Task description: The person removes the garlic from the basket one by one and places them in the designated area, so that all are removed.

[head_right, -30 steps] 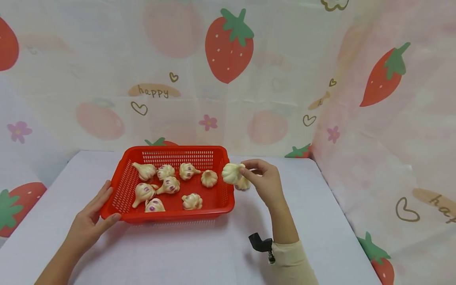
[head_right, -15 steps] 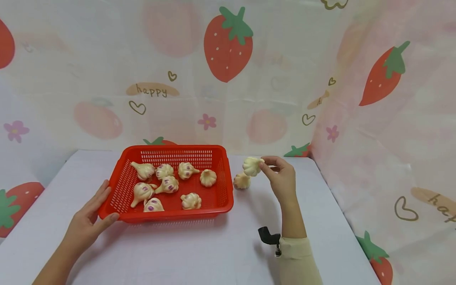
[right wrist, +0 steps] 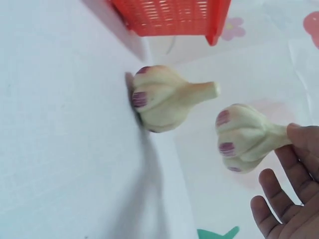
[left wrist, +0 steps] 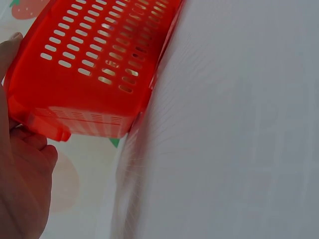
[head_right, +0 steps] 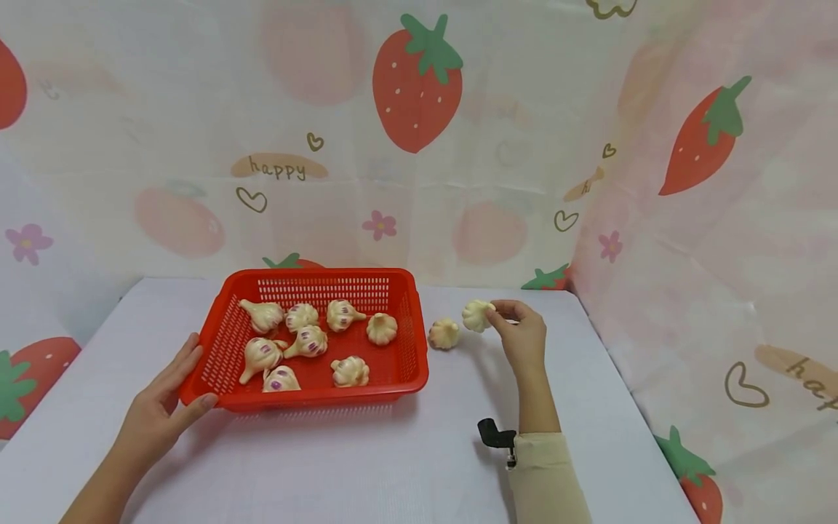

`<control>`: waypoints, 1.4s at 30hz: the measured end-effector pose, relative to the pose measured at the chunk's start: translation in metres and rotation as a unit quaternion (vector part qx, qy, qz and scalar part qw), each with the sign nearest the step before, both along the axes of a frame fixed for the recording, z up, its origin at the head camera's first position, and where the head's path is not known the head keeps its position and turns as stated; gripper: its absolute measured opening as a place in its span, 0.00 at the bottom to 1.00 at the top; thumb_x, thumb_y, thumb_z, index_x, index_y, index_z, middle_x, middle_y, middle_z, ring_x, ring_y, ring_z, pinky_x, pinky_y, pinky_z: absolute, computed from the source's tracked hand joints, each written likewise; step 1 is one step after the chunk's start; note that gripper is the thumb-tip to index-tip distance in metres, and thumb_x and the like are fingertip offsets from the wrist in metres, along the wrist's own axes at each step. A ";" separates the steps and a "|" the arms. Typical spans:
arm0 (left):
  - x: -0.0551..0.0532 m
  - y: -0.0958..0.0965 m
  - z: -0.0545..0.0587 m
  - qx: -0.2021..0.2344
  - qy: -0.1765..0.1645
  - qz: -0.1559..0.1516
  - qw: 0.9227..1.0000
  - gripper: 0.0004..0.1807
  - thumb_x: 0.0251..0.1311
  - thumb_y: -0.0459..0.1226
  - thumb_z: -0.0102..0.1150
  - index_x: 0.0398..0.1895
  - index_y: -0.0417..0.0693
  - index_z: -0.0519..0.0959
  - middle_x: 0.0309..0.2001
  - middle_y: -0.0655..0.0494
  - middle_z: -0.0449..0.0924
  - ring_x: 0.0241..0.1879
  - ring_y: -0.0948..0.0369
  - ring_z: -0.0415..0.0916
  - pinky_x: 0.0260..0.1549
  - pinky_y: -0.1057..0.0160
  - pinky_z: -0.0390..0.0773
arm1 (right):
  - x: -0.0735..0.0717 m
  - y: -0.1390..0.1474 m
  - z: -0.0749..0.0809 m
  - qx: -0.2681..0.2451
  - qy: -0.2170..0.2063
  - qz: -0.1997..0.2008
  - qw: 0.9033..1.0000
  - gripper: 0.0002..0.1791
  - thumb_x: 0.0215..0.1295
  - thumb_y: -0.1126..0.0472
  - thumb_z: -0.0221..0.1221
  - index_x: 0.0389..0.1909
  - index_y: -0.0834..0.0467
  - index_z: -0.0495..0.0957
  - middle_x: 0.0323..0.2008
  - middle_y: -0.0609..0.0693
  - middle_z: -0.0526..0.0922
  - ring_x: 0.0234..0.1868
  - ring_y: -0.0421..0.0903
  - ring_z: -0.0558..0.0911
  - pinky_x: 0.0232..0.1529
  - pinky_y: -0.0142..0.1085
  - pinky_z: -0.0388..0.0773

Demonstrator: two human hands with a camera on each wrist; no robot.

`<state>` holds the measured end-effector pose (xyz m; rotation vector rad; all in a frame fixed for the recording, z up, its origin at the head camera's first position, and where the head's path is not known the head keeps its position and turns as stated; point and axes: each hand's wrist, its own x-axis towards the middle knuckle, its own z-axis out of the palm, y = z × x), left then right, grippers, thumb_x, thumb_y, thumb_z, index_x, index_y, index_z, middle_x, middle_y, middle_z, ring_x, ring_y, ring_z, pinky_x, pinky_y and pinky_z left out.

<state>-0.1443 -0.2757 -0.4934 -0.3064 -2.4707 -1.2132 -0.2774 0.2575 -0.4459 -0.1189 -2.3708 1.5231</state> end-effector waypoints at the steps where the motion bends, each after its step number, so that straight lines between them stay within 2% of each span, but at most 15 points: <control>1: 0.000 0.000 0.000 0.002 0.001 -0.001 1.000 0.49 0.58 0.36 0.75 0.80 0.52 0.59 0.82 0.58 0.52 0.76 0.81 0.46 0.57 0.88 0.58 | -0.001 0.001 -0.003 -0.004 -0.005 -0.003 1.000 0.18 0.65 0.51 0.70 0.50 0.59 0.86 0.48 0.55 0.87 0.48 0.42 0.81 0.45 0.35 0.76; 5: 0.000 0.000 0.000 0.008 0.002 -0.004 1.000 0.49 0.57 0.35 0.75 0.80 0.52 0.59 0.82 0.57 0.53 0.77 0.80 0.47 0.57 0.88 0.59 | -0.005 0.004 -0.012 -0.024 -0.028 -0.008 0.999 0.19 0.65 0.53 0.70 0.51 0.60 0.85 0.47 0.55 0.87 0.47 0.41 0.81 0.45 0.34 0.76; 12: 0.002 0.001 -0.001 0.006 -0.004 0.001 1.000 0.49 0.58 0.35 0.74 0.81 0.54 0.59 0.82 0.56 0.53 0.76 0.81 0.46 0.56 0.88 0.59 | -0.010 0.005 -0.028 -0.027 -0.057 -0.018 0.998 0.18 0.65 0.56 0.70 0.50 0.62 0.85 0.38 0.47 0.87 0.41 0.37 0.80 0.39 0.27 0.75; 18: 0.003 0.000 -0.002 0.010 -0.007 0.002 1.000 0.49 0.58 0.35 0.74 0.81 0.55 0.58 0.82 0.64 0.51 0.76 0.81 0.46 0.56 0.88 0.60 | -0.013 0.006 -0.036 -0.024 -0.068 -0.017 0.997 0.17 0.65 0.57 0.70 0.50 0.63 0.85 0.41 0.52 0.88 0.42 0.38 0.80 0.41 0.23 0.75; 19: 0.003 0.000 -0.002 0.009 -0.008 0.002 1.000 0.49 0.58 0.35 0.74 0.81 0.55 0.58 0.82 0.65 0.51 0.76 0.81 0.46 0.56 0.88 0.60 | -0.013 0.006 -0.037 -0.022 -0.070 -0.016 0.997 0.18 0.65 0.56 0.70 0.50 0.62 0.85 0.42 0.53 0.87 0.42 0.38 0.80 0.41 0.23 0.75; 26: 0.003 0.000 0.000 0.011 -0.018 0.002 1.000 0.49 0.59 0.35 0.74 0.81 0.57 0.57 0.82 0.58 0.51 0.76 0.82 0.45 0.55 0.87 0.60 | -0.015 0.006 -0.041 -0.012 -0.066 -0.016 0.998 0.18 0.65 0.55 0.70 0.50 0.62 0.86 0.44 0.56 0.87 0.43 0.40 0.80 0.42 0.24 0.74; 34: 0.003 0.001 0.001 0.001 -0.028 0.008 1.000 0.49 0.60 0.37 0.73 0.81 0.59 0.56 0.82 0.60 0.51 0.75 0.84 0.45 0.54 0.86 0.62 | -0.014 0.006 -0.044 0.011 -0.054 -0.023 0.998 0.17 0.65 0.55 0.70 0.50 0.61 0.86 0.45 0.58 0.88 0.43 0.41 0.81 0.44 0.28 0.74; 42: 0.002 0.000 0.002 0.005 -0.022 0.000 1.000 0.49 0.60 0.36 0.73 0.81 0.58 0.56 0.82 0.61 0.51 0.75 0.83 0.45 0.55 0.87 0.61 | -0.016 0.006 -0.046 0.028 -0.048 -0.022 0.998 0.18 0.66 0.55 0.69 0.51 0.60 0.85 0.47 0.58 0.88 0.47 0.45 0.82 0.47 0.33 0.73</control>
